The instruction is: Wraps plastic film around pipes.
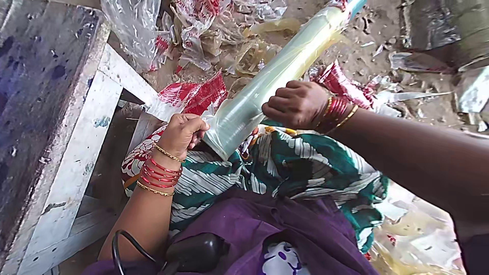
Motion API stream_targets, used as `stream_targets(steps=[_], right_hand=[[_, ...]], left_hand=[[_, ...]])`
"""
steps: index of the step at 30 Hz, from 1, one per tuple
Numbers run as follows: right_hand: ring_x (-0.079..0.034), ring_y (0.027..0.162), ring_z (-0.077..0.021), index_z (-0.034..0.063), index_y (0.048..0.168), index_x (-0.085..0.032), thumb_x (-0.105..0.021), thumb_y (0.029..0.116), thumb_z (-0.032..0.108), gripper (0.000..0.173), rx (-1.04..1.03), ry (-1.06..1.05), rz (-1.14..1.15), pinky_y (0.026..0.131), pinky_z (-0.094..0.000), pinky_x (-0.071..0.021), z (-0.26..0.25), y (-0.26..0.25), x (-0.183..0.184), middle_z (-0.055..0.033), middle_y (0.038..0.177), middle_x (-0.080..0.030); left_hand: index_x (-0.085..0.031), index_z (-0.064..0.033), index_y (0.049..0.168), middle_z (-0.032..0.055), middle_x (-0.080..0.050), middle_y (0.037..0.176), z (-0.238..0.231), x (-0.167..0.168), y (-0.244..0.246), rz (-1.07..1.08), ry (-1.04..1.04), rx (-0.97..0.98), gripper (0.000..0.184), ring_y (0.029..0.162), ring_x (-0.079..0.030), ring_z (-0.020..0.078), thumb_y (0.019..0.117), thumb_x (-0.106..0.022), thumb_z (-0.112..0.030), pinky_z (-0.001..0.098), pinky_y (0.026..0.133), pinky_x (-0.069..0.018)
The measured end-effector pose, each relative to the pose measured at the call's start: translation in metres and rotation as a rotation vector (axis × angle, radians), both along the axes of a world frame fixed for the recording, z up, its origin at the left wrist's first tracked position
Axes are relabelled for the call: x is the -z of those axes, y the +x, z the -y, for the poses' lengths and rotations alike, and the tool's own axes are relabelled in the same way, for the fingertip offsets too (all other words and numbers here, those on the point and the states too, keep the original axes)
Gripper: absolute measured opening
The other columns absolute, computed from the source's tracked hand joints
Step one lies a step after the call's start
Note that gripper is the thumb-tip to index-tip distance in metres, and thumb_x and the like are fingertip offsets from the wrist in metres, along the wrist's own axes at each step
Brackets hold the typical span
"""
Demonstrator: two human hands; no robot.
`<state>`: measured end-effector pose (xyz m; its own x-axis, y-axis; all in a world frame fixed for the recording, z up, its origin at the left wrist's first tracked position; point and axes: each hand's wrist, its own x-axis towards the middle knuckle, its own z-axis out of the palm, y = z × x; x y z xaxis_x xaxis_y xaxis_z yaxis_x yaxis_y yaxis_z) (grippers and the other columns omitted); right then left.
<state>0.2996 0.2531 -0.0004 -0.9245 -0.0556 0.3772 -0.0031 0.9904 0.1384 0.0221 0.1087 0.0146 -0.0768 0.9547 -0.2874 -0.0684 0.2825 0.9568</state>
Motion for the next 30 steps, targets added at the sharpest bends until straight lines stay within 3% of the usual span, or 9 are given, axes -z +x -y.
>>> stream_targets(steps=[3,5,8,10,14,17,21,25,30], right_hand=[[-0.062,0.064,-0.045,-0.0074,0.088,-0.055,-0.046,0.095,-0.008,0.011,0.15,0.018,0.127,0.051,-0.0535,-0.0436,-0.04,0.034,-0.009,-0.0239,0.072,-0.058],[-0.064,0.074,-0.053,-0.012,0.091,-0.056,-0.048,0.0935,-0.013,0.008,0.384,0.005,0.27,0.061,-0.062,-0.0473,-0.062,0.059,-0.019,-0.0309,0.079,-0.06],[-0.065,0.092,-0.0589,-0.0112,0.112,-0.063,-0.048,0.0967,-0.01,0.021,0.718,-0.1,0.295,0.076,-0.0699,-0.0473,-0.064,0.067,-0.034,-0.0362,0.094,-0.065],[-0.067,0.087,-0.0566,-0.0034,0.127,-0.066,-0.049,0.0957,-0.008,0.036,0.587,-0.141,0.153,0.071,-0.0679,-0.0487,-0.031,0.046,-0.037,-0.0333,0.092,-0.067],[-0.071,0.086,-0.0343,0.0032,0.095,-0.073,-0.054,0.0948,0.0,0.02,0.053,-0.148,-0.082,0.068,-0.0471,-0.0534,0.059,-0.018,-0.023,-0.0155,0.1,-0.075],[-0.061,0.075,-0.0235,0.003,0.086,-0.069,-0.051,0.0995,-0.001,0.023,-0.105,0.011,-0.146,0.063,-0.0372,-0.0423,0.081,-0.041,-0.004,-0.0094,0.083,-0.067],[-0.057,0.07,-0.0195,0.0016,0.087,-0.067,-0.051,0.1007,-0.001,0.021,-0.075,0.174,-0.261,0.061,-0.0339,-0.0376,0.058,-0.037,0.014,-0.0076,0.079,-0.067],[-0.061,0.075,-0.0208,0.0016,0.09,-0.07,-0.052,0.1015,0.002,0.021,-0.058,0.154,-0.237,0.065,-0.0352,-0.0412,0.015,-0.011,0.019,-0.009,0.085,-0.071],[-0.066,0.073,-0.0414,-0.0063,0.099,-0.069,-0.051,0.0938,-0.007,0.018,0.377,0.069,-0.046,0.06,-0.0537,-0.0476,-0.092,0.056,0.015,-0.0222,0.087,-0.069]], left_hand=[[-0.055,-0.0173,0.058,-0.0097,-0.05,0.05,-0.001,0.0,-0.001,0.004,-0.01,0.008,0.041,0.039,-0.036,-0.0045,0.0934,-0.047,0.003,0.0114,0.038,-0.0296],[-0.055,-0.0173,0.058,-0.0097,-0.051,0.05,-0.001,0.0,0.0,0.008,-0.004,0.023,0.041,0.039,-0.037,-0.0047,0.0925,-0.046,0.003,0.0113,0.038,-0.0298],[-0.056,-0.0173,0.059,-0.0097,-0.052,0.05,0.0,0.0,0.0,0.019,-0.003,0.03,0.041,0.039,-0.037,-0.0051,0.0923,-0.046,0.004,0.0111,0.038,-0.0304],[-0.055,-0.0181,0.057,-0.0098,-0.052,0.05,0.0,0.0,0.0,0.024,-0.01,0.032,0.041,0.039,-0.037,-0.0054,0.0909,-0.047,0.004,0.0108,0.038,-0.03],[-0.058,-0.0159,0.058,-0.0086,-0.052,0.049,0.0,-0.004,0.0,0.008,-0.027,0.035,0.042,0.039,-0.038,-0.0049,0.0922,-0.047,0.004,0.0107,0.038,-0.0304],[-0.059,-0.0183,0.057,-0.0098,-0.053,0.049,0.002,-0.002,-0.002,0.003,-0.024,0.04,0.039,0.039,-0.039,-0.0055,0.0886,-0.049,0.003,0.0109,0.039,-0.0306],[-0.064,-0.0198,0.059,-0.0111,-0.055,0.05,0.002,-0.001,-0.001,0.006,-0.037,0.013,0.036,0.041,-0.042,-0.0072,0.0848,-0.05,0.002,0.0094,0.04,-0.0321],[-0.065,-0.0226,0.058,-0.0129,-0.054,0.05,0.001,-0.002,-0.002,0.019,-0.045,-0.001,0.036,0.041,-0.043,-0.0086,0.0822,-0.051,0.0,0.0082,0.04,-0.0322],[-0.065,-0.0239,0.058,-0.0137,-0.056,0.05,-0.001,-0.002,-0.004,0.042,-0.064,0.016,0.035,0.041,-0.043,-0.0096,0.0799,-0.052,0.001,0.0077,0.039,-0.032]])
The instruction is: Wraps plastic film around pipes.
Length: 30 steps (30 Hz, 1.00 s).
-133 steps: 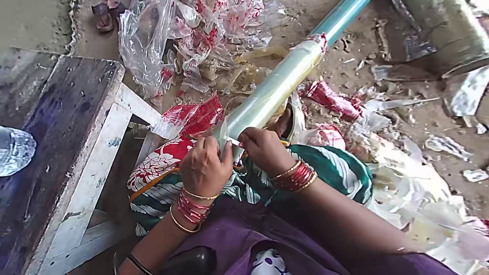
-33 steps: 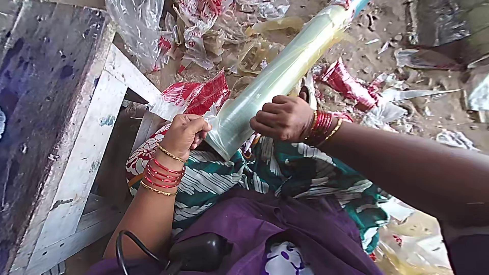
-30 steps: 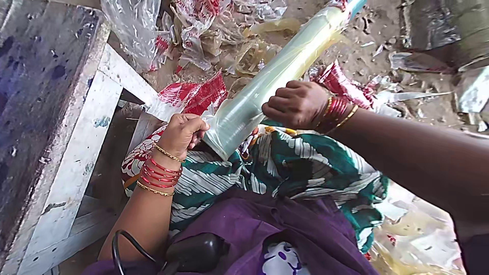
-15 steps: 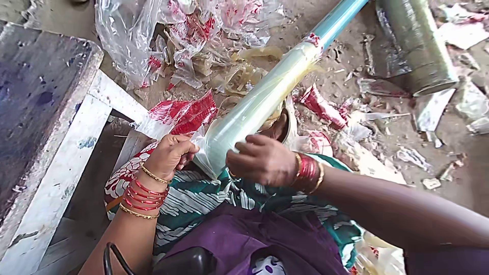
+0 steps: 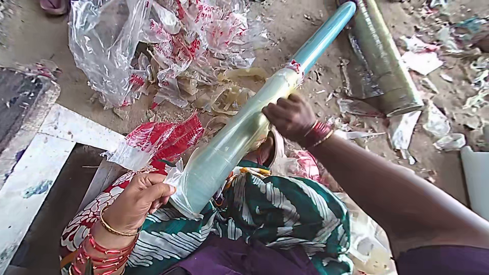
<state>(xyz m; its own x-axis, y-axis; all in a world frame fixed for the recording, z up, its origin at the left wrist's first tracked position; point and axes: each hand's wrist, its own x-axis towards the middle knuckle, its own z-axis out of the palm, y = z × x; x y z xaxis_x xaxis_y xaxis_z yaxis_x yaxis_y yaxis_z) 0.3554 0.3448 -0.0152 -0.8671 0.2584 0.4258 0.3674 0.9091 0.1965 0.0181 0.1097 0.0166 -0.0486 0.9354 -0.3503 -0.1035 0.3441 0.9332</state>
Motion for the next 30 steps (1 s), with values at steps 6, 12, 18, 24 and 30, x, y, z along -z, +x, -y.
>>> stream_targets(steps=[6,12,18,24,30], right_hand=[[-0.068,0.084,-0.0477,-0.0079,0.091,-0.067,-0.053,0.0894,-0.012,0.015,0.357,-0.087,0.036,0.076,-0.0619,-0.0489,-0.032,0.015,-0.015,-0.0258,0.085,-0.069],[-0.065,0.078,-0.0225,0.0021,0.091,-0.071,-0.053,0.0995,0.0,0.021,-0.384,-0.013,-0.18,0.067,-0.0362,-0.0465,0.12,-0.075,-0.01,-0.01,0.088,-0.072],[-0.059,0.07,-0.0232,0.0012,0.095,-0.073,-0.053,0.0998,0.002,0.021,-0.371,0.088,-0.167,0.061,-0.0364,-0.0415,0.083,-0.058,0.012,-0.0106,0.083,-0.07],[-0.066,0.073,-0.0418,-0.0065,0.095,-0.066,-0.051,0.0957,-0.006,0.015,0.025,0.007,0.038,0.062,-0.0542,-0.0485,-0.014,0.016,0.009,-0.0229,0.083,-0.067],[-0.07,0.093,-0.0506,-0.0075,0.1,-0.071,-0.051,0.0937,-0.009,0.021,0.476,-0.155,-0.007,0.083,-0.0656,-0.0504,-0.016,0.047,-0.008,-0.0284,0.096,-0.072]], left_hand=[[-0.068,-0.0251,0.06,-0.0142,-0.056,0.049,-0.001,0.003,-0.002,0.027,0.007,-0.017,0.036,0.04,-0.042,-0.0103,0.0811,-0.053,0.0,0.0073,0.038,-0.0313],[-0.069,-0.026,0.061,-0.0145,-0.057,0.051,0.0,0.002,-0.001,0.027,0.01,0.007,0.034,0.041,-0.044,-0.0106,0.081,-0.055,-0.002,0.0072,0.039,-0.0325],[-0.069,-0.0247,0.062,-0.0141,-0.056,0.05,0.001,0.003,-0.001,0.003,-0.002,-0.04,0.034,0.041,-0.043,-0.0099,0.0823,-0.054,-0.002,0.0074,0.039,-0.032],[-0.068,-0.022,0.063,-0.0123,-0.055,0.051,-0.006,0.004,0.0,-0.027,-0.016,-0.038,0.034,0.042,-0.043,-0.0086,0.0835,-0.052,0.0,0.0081,0.04,-0.0323],[-0.067,-0.022,0.062,-0.0125,-0.054,0.05,-0.006,0.003,0.001,-0.023,-0.028,-0.031,0.035,0.041,-0.041,-0.0084,0.0836,-0.051,0.001,0.0084,0.04,-0.0316]])
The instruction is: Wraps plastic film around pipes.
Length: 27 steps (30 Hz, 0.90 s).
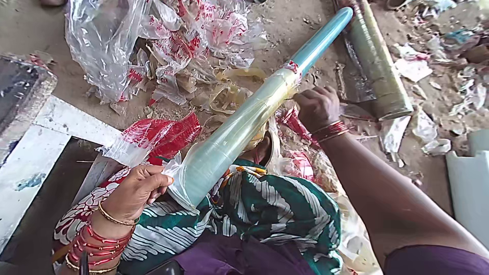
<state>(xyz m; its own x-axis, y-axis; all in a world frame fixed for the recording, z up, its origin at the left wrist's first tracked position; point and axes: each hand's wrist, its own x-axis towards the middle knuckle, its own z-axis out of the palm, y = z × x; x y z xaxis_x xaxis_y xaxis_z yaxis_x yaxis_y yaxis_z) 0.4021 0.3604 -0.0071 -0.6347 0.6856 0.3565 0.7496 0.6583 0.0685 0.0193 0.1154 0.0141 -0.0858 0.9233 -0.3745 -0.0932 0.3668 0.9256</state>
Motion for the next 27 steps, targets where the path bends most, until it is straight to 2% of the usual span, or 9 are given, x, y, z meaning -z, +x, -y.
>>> stream_targets(steps=[3,8,12,14,16,19,20,22,27], right_hand=[[-0.069,0.077,-0.0336,-0.001,0.093,-0.074,-0.055,0.0925,-0.003,0.019,-0.521,0.11,-0.248,0.068,-0.0487,-0.0504,0.079,-0.075,-0.003,-0.0162,0.089,-0.075],[-0.064,0.083,-0.0207,0.0019,0.088,-0.069,-0.049,0.0995,-0.003,0.024,-0.966,0.286,-0.198,0.074,-0.0351,-0.044,0.156,-0.146,-0.005,-0.0087,0.086,-0.071],[-0.068,0.08,-0.0269,0.0001,0.091,-0.07,-0.053,0.0982,0.001,0.019,-0.701,0.325,-0.131,0.069,-0.0421,-0.0491,0.088,-0.095,0.014,-0.0129,0.092,-0.075],[-0.068,0.076,-0.0398,-0.0049,0.09,-0.069,-0.054,0.0944,-0.005,0.016,-0.309,0.19,-0.035,0.068,-0.0547,-0.0508,0.04,-0.042,0.016,-0.0206,0.085,-0.071],[-0.069,0.095,-0.0506,-0.0076,0.095,-0.072,-0.054,0.0934,-0.006,0.019,0.226,-0.122,-0.005,0.087,-0.0678,-0.049,0.015,-0.008,0.002,-0.0297,0.096,-0.072],[-0.07,0.095,-0.0271,0.0024,0.114,-0.075,-0.055,0.0994,0.008,0.025,0.675,-0.477,-0.483,0.088,-0.0506,-0.0524,0.02,-0.023,-0.024,-0.0149,0.103,-0.075],[-0.065,0.076,-0.0111,0.0031,0.115,-0.073,-0.058,0.1019,0.01,0.021,0.683,-0.594,-0.694,0.072,-0.0321,-0.0535,0.032,-0.036,-0.031,-0.005,0.091,-0.073],[-0.052,0.052,-0.0002,0.0016,0.118,-0.068,-0.056,0.1046,0.008,0.019,0.507,-0.82,-1.074,0.049,-0.0176,-0.0436,0.073,-0.067,-0.048,0.0014,0.073,-0.067],[-0.063,0.061,-0.0026,-0.0003,0.141,-0.055,-0.056,0.0978,-0.002,0.043,-0.135,-0.94,-1.362,0.057,-0.0181,-0.0548,0.158,-0.112,-0.092,0.0003,0.08,-0.072]], left_hand=[[-0.064,-0.0218,0.058,-0.0119,-0.054,0.048,-0.002,0.001,0.001,0.002,0.003,0.017,0.036,0.04,-0.04,-0.0084,0.0824,-0.051,0.002,0.0082,0.038,-0.0301],[-0.065,-0.0208,0.059,-0.0114,-0.055,0.049,0.002,0.0,0.001,-0.016,0.015,-0.021,0.037,0.04,-0.042,-0.0083,0.0838,-0.05,0.003,0.0084,0.039,-0.031],[-0.064,-0.0199,0.057,-0.0107,-0.056,0.05,0.002,0.002,-0.001,-0.006,0.021,0.009,0.039,0.04,-0.041,-0.008,0.0844,-0.049,0.005,0.0084,0.039,-0.031],[-0.064,-0.0194,0.058,-0.0106,-0.056,0.05,0.001,0.002,-0.001,-0.02,0.025,0.024,0.038,0.04,-0.041,-0.0078,0.0844,-0.05,0.005,0.0084,0.039,-0.0311],[-0.064,-0.0198,0.058,-0.0113,-0.056,0.05,0.001,0.001,0.001,-0.039,0.036,0.027,0.038,0.039,-0.041,-0.0079,0.0838,-0.05,0.005,0.0085,0.038,-0.0307],[-0.064,-0.0215,0.059,-0.0133,-0.056,0.05,0.003,0.001,0.002,-0.059,0.059,0.015,0.038,0.039,-0.041,-0.0086,0.0837,-0.05,0.003,0.0086,0.038,-0.031],[-0.064,-0.022,0.059,-0.0138,-0.056,0.05,0.003,0.001,0.003,-0.062,0.061,0.017,0.038,0.039,-0.041,-0.0086,0.0837,-0.05,0.003,0.0086,0.038,-0.0312],[-0.064,-0.0217,0.06,-0.0135,-0.056,0.051,0.003,0.0,0.005,-0.053,0.054,0.023,0.038,0.039,-0.042,-0.0084,0.0846,-0.049,0.003,0.0088,0.038,-0.0317],[-0.063,-0.0205,0.062,-0.0136,-0.056,0.051,0.007,-0.001,0.005,-0.035,0.024,0.035,0.038,0.039,-0.042,-0.0077,0.088,-0.048,0.003,0.0096,0.038,-0.0329]])
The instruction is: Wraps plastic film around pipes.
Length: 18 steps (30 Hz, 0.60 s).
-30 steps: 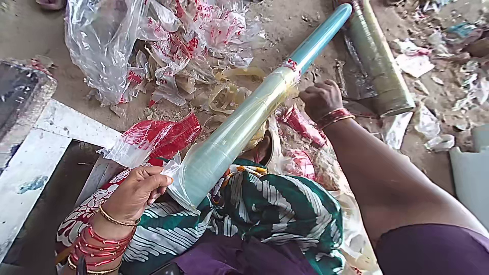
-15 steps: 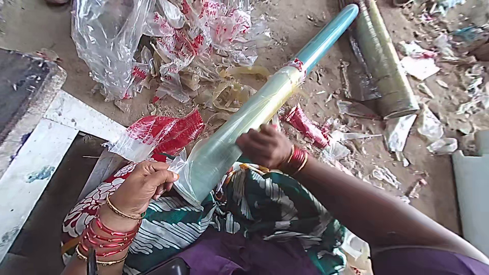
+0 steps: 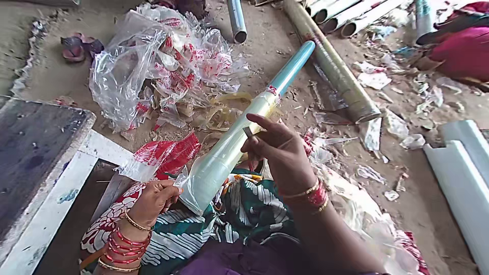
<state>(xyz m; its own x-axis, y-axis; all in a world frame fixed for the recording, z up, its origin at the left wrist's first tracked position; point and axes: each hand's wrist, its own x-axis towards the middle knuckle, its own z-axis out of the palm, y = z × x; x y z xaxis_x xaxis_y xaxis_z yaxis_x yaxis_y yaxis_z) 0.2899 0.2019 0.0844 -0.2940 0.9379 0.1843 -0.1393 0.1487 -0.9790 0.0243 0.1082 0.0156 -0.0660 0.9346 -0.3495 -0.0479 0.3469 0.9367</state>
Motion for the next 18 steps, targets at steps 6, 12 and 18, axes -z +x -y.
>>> stream_targets(steps=[6,12,18], right_hand=[[-0.071,0.076,-0.0039,0.0089,0.145,-0.057,-0.062,0.0995,0.005,0.046,-0.465,-0.104,-0.469,0.074,-0.0186,-0.0582,0.048,-0.001,-0.033,-0.0016,0.087,-0.076],[-0.07,0.077,-0.0048,0.0043,0.147,-0.054,-0.061,0.0992,0.004,0.048,-0.772,-0.129,-0.723,0.075,-0.0211,-0.0585,0.055,-0.002,-0.021,-0.0006,0.088,-0.075],[-0.069,0.077,-0.004,0.0018,0.143,-0.057,-0.061,0.1003,0.007,0.043,-0.802,-0.06,-0.748,0.074,-0.0205,-0.0577,0.051,0.009,-0.016,-0.0006,0.09,-0.074]], left_hand=[[-0.062,-0.0218,0.06,-0.014,-0.056,0.05,0.0,0.002,0.002,0.014,0.039,0.017,0.039,0.039,-0.042,-0.0087,0.087,-0.047,0.002,0.0093,0.038,-0.0319],[-0.064,-0.0222,0.062,-0.0134,-0.055,0.051,-0.001,0.004,0.0,0.014,0.027,0.021,0.035,0.04,-0.042,-0.0075,0.0866,-0.049,-0.002,0.0104,0.039,-0.0327],[-0.064,-0.0223,0.059,-0.0136,-0.053,0.049,-0.002,0.007,0.001,0.002,0.017,-0.01,0.037,0.039,-0.041,-0.0077,0.0857,-0.049,0.0,0.0103,0.038,-0.0318]])
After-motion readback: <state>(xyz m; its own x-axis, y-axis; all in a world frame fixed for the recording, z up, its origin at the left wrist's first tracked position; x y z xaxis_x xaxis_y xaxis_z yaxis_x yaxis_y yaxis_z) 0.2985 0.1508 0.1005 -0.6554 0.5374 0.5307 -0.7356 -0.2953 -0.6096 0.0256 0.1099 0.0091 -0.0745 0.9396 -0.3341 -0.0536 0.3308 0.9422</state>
